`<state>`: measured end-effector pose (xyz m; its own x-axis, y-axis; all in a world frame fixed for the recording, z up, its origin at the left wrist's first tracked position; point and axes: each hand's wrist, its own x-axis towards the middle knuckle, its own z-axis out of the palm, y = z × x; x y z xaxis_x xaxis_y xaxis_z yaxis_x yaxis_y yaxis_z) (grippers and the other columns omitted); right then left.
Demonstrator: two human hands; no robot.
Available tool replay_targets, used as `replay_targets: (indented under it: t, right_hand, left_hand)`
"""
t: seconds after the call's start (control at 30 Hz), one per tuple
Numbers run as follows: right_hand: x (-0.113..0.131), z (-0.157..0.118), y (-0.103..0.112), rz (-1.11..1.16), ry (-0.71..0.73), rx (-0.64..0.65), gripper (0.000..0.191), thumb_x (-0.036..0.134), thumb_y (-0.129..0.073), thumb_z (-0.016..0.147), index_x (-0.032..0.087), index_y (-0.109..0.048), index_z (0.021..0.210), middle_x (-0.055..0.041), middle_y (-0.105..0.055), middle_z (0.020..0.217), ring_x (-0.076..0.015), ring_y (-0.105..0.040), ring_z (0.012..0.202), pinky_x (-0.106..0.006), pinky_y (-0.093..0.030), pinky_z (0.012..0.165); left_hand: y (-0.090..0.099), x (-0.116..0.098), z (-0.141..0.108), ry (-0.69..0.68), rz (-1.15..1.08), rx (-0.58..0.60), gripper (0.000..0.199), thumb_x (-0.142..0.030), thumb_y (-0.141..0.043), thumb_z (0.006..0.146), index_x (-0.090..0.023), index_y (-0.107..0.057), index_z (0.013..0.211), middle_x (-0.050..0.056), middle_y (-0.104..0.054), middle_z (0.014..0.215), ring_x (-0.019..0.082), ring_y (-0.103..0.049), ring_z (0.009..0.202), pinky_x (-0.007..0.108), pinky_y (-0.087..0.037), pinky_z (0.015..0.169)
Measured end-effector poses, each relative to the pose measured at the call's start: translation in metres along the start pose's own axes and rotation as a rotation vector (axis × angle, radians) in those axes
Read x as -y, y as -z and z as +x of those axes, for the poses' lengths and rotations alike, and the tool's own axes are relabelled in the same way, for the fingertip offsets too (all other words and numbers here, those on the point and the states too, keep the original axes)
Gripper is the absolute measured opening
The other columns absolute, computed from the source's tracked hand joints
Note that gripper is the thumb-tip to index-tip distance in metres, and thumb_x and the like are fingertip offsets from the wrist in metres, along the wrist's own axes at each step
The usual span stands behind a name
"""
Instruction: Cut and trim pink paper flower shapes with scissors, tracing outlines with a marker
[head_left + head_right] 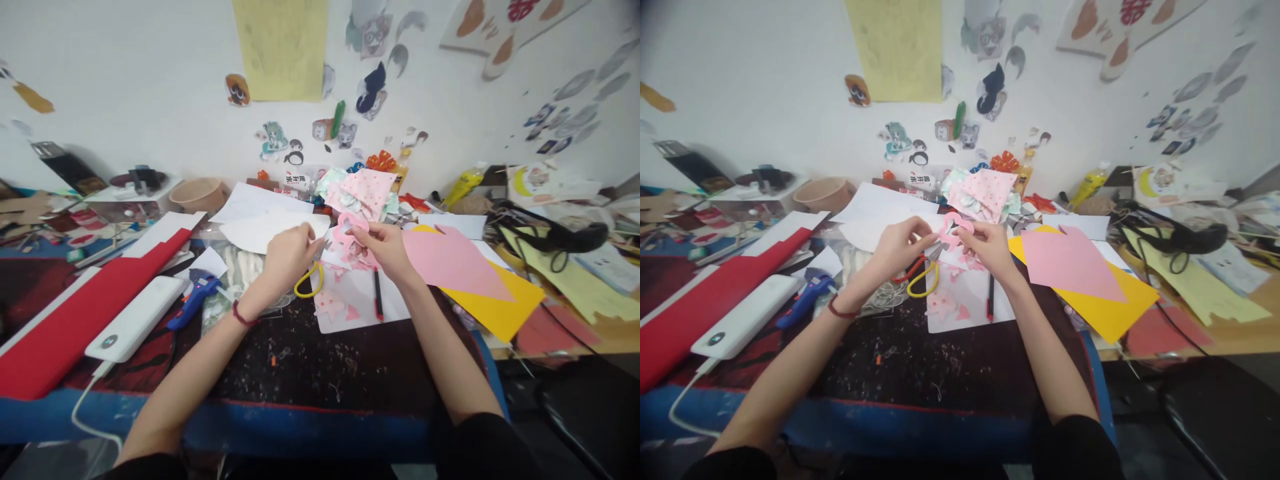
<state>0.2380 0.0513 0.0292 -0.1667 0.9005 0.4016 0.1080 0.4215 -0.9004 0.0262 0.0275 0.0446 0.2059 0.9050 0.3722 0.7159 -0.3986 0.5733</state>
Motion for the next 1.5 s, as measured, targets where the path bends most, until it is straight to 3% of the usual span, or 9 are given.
replay_targets:
  t: [0.1, 0.33, 0.5, 0.63, 0.73, 0.87, 1.0, 1.1, 1.5]
  right_hand:
    - [-0.015, -0.001, -0.001, 0.109, -0.041, -0.009, 0.038, 0.051, -0.072, 0.081, 0.014, -0.076, 0.086, 0.0013, -0.061, 0.051, -0.0103, -0.053, 0.044, -0.024, -0.042, 0.045]
    - [-0.017, -0.003, 0.001, 0.238, -0.074, 0.012, 0.041, 0.052, -0.074, 0.079, 0.015, -0.078, 0.094, -0.003, -0.071, 0.062, -0.014, -0.064, 0.051, -0.028, -0.054, 0.052]
    - [0.016, -0.002, 0.016, 0.242, 0.031, 0.004, 0.034, 0.05, -0.068, 0.087, 0.019, -0.08, 0.094, -0.0038, -0.073, 0.067, -0.0148, -0.068, 0.058, -0.029, -0.057, 0.058]
    - [0.048, 0.008, 0.022, 0.184, 0.157, -0.098, 0.03, 0.05, -0.068, 0.087, 0.024, -0.081, 0.094, -0.0036, -0.074, 0.075, -0.0139, -0.063, 0.058, -0.031, -0.053, 0.056]
    - [0.066, 0.023, 0.018, 0.201, 0.241, -0.173, 0.027, 0.051, -0.069, 0.085, 0.027, -0.081, 0.082, -0.003, -0.074, 0.082, -0.0116, -0.054, 0.056, -0.03, -0.048, 0.052]
    - [0.079, 0.046, 0.006, 0.273, 0.305, -0.158, 0.03, 0.052, -0.069, 0.086, 0.026, -0.08, 0.074, -0.0015, -0.063, 0.066, -0.0099, -0.043, 0.052, -0.029, -0.039, 0.047]
    - [0.08, 0.064, -0.003, 0.267, 0.294, -0.114, 0.03, 0.053, -0.07, 0.084, 0.026, -0.081, 0.091, 0.0015, -0.051, 0.056, -0.0099, -0.041, 0.049, -0.028, -0.038, 0.045]
    - [0.074, 0.072, -0.006, 0.252, 0.291, -0.119, 0.031, 0.054, -0.072, 0.082, 0.024, -0.079, 0.08, 0.0005, -0.055, 0.059, -0.0101, -0.044, 0.05, -0.028, -0.039, 0.045]
    - [0.074, 0.073, -0.004, 0.134, 0.348, -0.217, 0.011, 0.034, -0.08, 0.077, 0.024, -0.078, 0.078, -0.0001, -0.065, 0.065, -0.0106, -0.053, 0.051, -0.027, -0.04, 0.044]
  left_hand:
    - [-0.016, 0.012, -0.029, 0.058, 0.23, 0.01, 0.022, -0.032, -0.06, 0.092, -0.011, -0.066, 0.093, 0.017, -0.069, 0.094, 0.029, -0.065, 0.098, 0.043, -0.052, 0.082]
    - [-0.048, 0.035, -0.05, 0.094, 0.418, 0.12, 0.039, -0.038, -0.061, 0.095, -0.017, -0.057, 0.127, 0.01, -0.06, 0.127, 0.023, -0.063, 0.109, 0.045, -0.056, 0.091]
    - [-0.025, 0.032, -0.049, 0.114, 0.345, 0.058, 0.038, -0.038, -0.061, 0.095, -0.016, -0.058, 0.125, 0.01, -0.062, 0.124, 0.022, -0.064, 0.106, 0.044, -0.056, 0.089]
    - [0.009, 0.026, -0.037, 0.128, 0.148, -0.115, 0.02, -0.032, -0.069, 0.079, -0.014, -0.062, 0.086, 0.007, -0.066, 0.073, 0.02, -0.064, 0.069, 0.032, -0.049, 0.06]
    - [0.026, 0.015, -0.011, 0.105, -0.09, -0.268, 0.018, -0.032, -0.062, 0.081, -0.019, -0.053, 0.088, 0.007, -0.069, 0.082, 0.016, -0.063, 0.065, 0.027, -0.044, 0.053]
    - [0.032, -0.014, 0.031, -0.016, -0.443, -0.352, 0.027, -0.046, -0.053, 0.09, -0.023, -0.041, 0.084, 0.005, -0.069, 0.083, 0.011, -0.06, 0.053, 0.024, -0.038, 0.044]
    - [0.029, -0.044, 0.059, -0.154, -0.709, -0.412, 0.04, -0.051, -0.066, 0.082, -0.023, -0.038, 0.085, 0.004, -0.069, 0.09, 0.008, -0.06, 0.054, 0.023, -0.041, 0.045]
    - [0.028, -0.052, 0.068, -0.19, -0.831, -0.456, 0.044, -0.045, -0.075, 0.077, -0.024, -0.038, 0.086, -0.002, -0.066, 0.083, 0.006, -0.054, 0.048, 0.023, -0.045, 0.047]
    - [0.047, -0.026, 0.07, -0.161, -0.627, -0.504, 0.04, -0.046, -0.076, 0.078, -0.022, -0.044, 0.079, -0.004, -0.058, 0.074, 0.008, -0.05, 0.057, 0.023, -0.041, 0.052]
